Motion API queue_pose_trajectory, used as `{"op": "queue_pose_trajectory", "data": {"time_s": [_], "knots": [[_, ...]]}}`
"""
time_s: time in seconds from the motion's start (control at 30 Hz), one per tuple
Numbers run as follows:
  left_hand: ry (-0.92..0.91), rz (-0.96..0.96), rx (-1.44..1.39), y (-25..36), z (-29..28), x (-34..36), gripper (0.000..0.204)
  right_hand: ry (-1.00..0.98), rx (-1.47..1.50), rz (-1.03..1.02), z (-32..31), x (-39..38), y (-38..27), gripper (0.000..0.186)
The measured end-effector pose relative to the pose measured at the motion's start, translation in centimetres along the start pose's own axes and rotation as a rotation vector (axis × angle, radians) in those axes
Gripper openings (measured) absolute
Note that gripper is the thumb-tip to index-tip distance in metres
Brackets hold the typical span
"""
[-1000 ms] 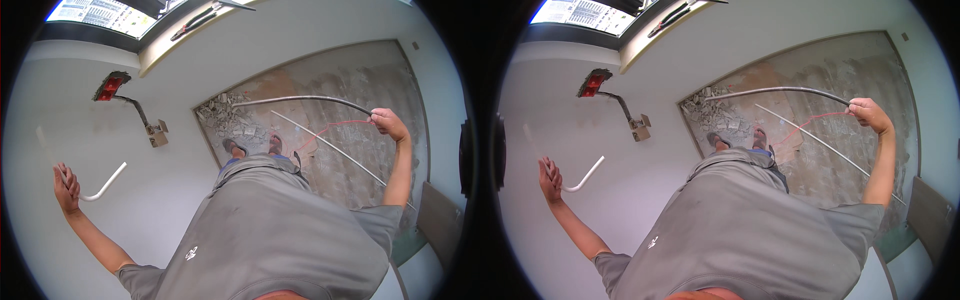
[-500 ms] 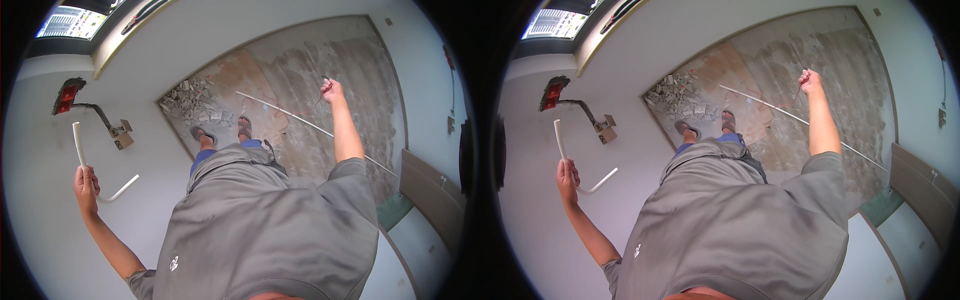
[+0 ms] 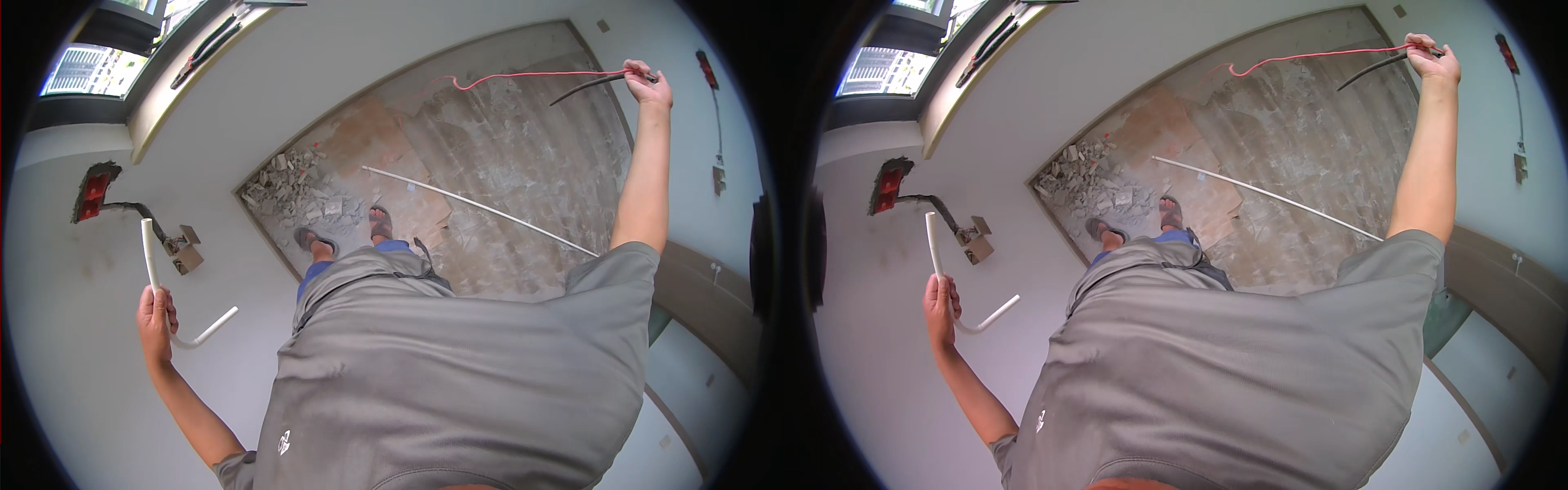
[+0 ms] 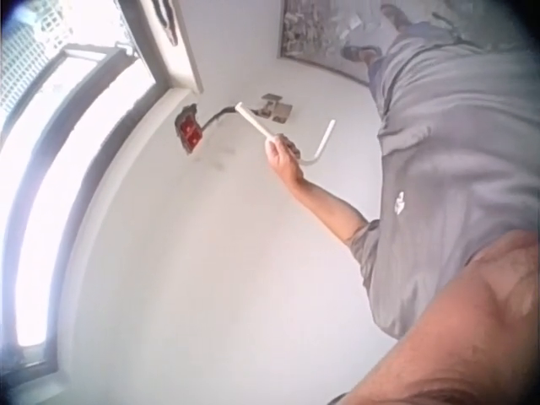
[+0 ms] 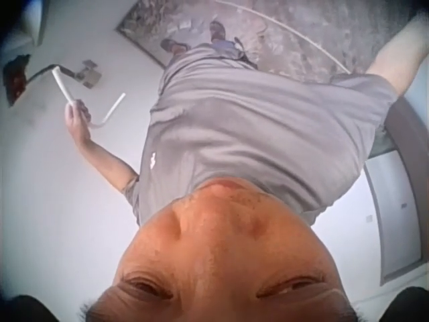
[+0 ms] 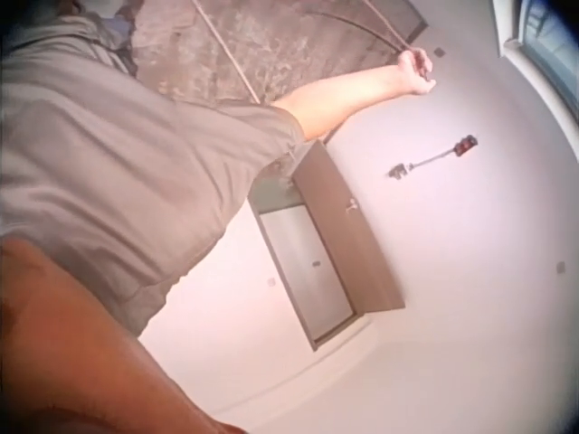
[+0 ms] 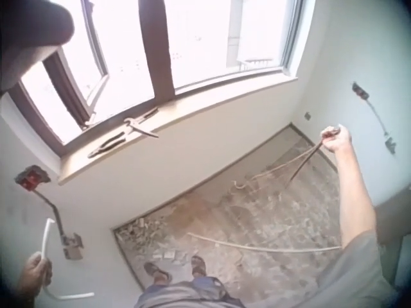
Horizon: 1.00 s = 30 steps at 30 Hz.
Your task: The recorder is installing white plastic conduits and pulling electrical wires into wall-mounted junction boxes during a renovation.
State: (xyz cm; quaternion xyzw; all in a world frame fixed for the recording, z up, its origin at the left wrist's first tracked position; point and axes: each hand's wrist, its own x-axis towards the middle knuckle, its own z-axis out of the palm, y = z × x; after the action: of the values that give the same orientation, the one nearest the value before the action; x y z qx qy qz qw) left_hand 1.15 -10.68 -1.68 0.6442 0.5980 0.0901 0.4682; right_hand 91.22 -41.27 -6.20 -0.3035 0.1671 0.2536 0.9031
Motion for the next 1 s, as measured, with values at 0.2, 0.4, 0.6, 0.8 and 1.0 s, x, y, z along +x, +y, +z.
{"op": "queue_pose_trajectory", "data": {"time_s": [0.2, 0.4, 0.6, 0.8, 1.0], "knots": [[0.015, 0.031, -0.076, 0.1, 0.8, 0.1, 0.025, 0.058, -0.519, -0.093, 0.6, 0.1, 3.7, 0.047], [-0.004, 0.104, -0.132, 1.0, 1.0, 0.0, 0.027, 0.316, -1.108, -0.033, -10.3, 3.2, 14.4, 0.055], [0.002, 0.144, -0.325, 2.3, 2.2, -1.4, 0.031, -0.376, -1.029, 0.466, -14.7, -8.2, 30.6, 0.042], [-0.389, 0.201, -0.219, 4.8, 4.9, 1.5, 0.028, -1.13, -0.948, 0.656, -4.0, -27.1, 44.3, 0.061], [-0.606, 0.141, -0.245, 6.4, 6.5, 4.3, 0.026, -1.535, -0.708, 0.731, 5.2, -36.1, 51.0, 0.04]]}}
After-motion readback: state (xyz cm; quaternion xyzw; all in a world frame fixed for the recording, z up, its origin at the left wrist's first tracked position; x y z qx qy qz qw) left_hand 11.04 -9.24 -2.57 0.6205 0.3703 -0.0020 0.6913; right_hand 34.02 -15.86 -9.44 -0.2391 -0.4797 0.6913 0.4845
